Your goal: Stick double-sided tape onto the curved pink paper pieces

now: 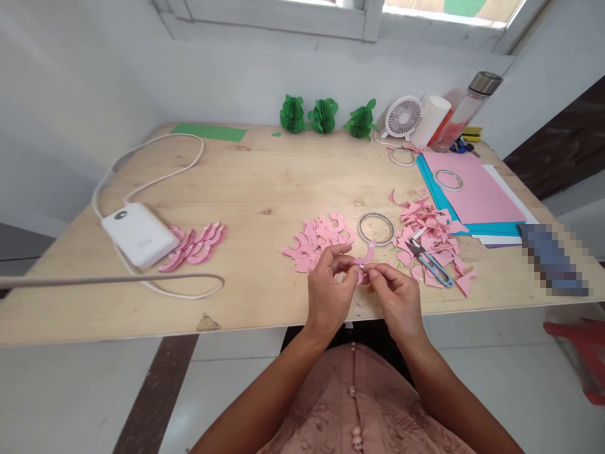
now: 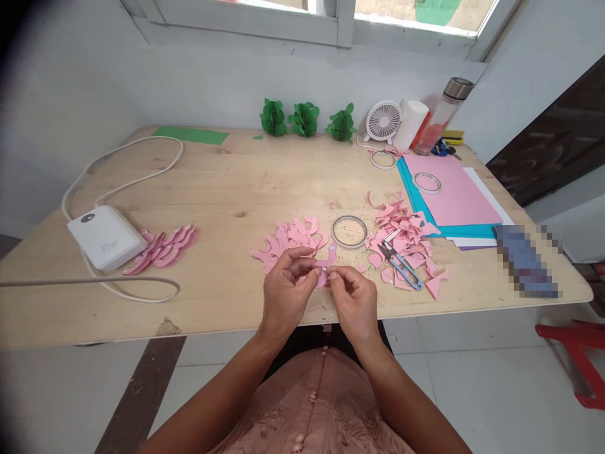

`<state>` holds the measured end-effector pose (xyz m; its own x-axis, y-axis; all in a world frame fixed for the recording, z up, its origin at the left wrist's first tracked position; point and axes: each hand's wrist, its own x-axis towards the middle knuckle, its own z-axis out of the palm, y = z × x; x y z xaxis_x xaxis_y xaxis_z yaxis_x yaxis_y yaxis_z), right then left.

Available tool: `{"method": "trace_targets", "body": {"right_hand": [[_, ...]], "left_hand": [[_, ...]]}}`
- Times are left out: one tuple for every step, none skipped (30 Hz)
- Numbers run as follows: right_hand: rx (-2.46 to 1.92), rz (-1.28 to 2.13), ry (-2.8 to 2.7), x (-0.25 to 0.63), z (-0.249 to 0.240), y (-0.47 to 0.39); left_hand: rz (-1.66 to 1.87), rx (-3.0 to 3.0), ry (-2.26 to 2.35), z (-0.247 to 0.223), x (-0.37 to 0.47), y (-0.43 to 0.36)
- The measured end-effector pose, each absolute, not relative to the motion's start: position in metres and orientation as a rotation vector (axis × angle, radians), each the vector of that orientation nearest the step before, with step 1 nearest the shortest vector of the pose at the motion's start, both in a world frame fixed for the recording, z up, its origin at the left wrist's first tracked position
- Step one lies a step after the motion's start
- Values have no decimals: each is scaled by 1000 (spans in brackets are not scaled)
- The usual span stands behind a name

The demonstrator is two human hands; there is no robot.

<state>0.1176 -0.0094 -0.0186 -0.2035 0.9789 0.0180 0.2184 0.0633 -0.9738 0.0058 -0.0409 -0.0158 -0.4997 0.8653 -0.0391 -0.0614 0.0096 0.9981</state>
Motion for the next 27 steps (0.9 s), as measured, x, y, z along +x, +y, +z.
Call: {"method": "trace_targets", "body": {"right_hand": [[-1242, 1229, -1524, 118, -19, -10], [-1243, 1251, -1501, 118, -19, -10], [-1241, 1276, -1477, 118, -19, -11], [-1239, 1303, -1451, 117, -19, -11], [-1236, 1327, -1422, 117, -18, -12], [-1236, 1347, -1393, 117, -18, -12], [-1236, 1362, -1365, 116, -18, -13], [-1238, 1373, -1342, 116, -17, -13], [-1241, 1380, -1324, 116, -17, -13], [-1244, 1384, -1310, 116, -17, -13], [-1244, 1387, -1300, 116, -17, -14], [-1243, 1390, -1292, 116, -17, -14], [-1242, 1395, -1286, 116, -17, -14], [-1243, 1399, -1281, 116, -17, -14], [-1245, 1403, -1279, 116, -18, -14], [-1247, 1405, -1278, 116, -18, -14], [-1249, 1405, -1276, 116, -18, -15], [-1251, 1404, -1274, 116, -18, -15], [-1252, 1403, -1267, 116, -19, -16], [-1252, 1407, -1258, 116, -18, -16], [-1255, 1412, -1248, 116, -18, -16], [-1259, 1415, -1241, 116, -17, -17], [-1264, 1412, -1238, 117, -17, -17], [-1270, 1402, -1242, 117, -16, -17], [-1273, 1387, -1255, 117, -15, -17], [-1274, 1366, -1276, 118, -14, -17], [-1271, 1346, -1302, 118, -13, -16]], "left_hand": [[1590, 873, 1569, -15, 6, -41], [1593, 893, 1587, -15, 7, -42], [1594, 913, 1601, -14, 7, -42], [1596, 930, 1611, -14, 7, -43], [1596, 944, 1620, -13, 7, -43], [1594, 957, 1629, -13, 7, -44], [1591, 968, 1637, -13, 7, -44], [1589, 978, 1645, -13, 7, -44], [1587, 986, 1651, -13, 7, -45], [1585, 995, 1655, -13, 7, -45], [1584, 1002, 1656, -14, 7, -45], [1584, 1006, 1655, -14, 8, -45], [1586, 1008, 1654, -14, 8, -45], [1587, 1006, 1653, -15, 8, -45], [1589, 1003, 1651, -15, 8, -45], [1591, 998, 1648, -15, 9, -45], [1593, 991, 1643, -15, 9, -45], [1598, 982, 1641, -14, 9, -45], [1605, 969, 1639, -14, 9, -45], [1612, 954, 1640, -13, 8, -45], [1620, 939, 1639, -12, 8, -46], [1624, 926, 1636, -11, 8, -46], [1626, 916, 1628, -10, 7, -46], [1627, 907, 1614, -10, 6, -45], [1629, 897, 1595, -10, 6, -45], [1630, 883, 1572, -10, 6, -45], [1629, 866, 1549, -10, 6, -45]]}}
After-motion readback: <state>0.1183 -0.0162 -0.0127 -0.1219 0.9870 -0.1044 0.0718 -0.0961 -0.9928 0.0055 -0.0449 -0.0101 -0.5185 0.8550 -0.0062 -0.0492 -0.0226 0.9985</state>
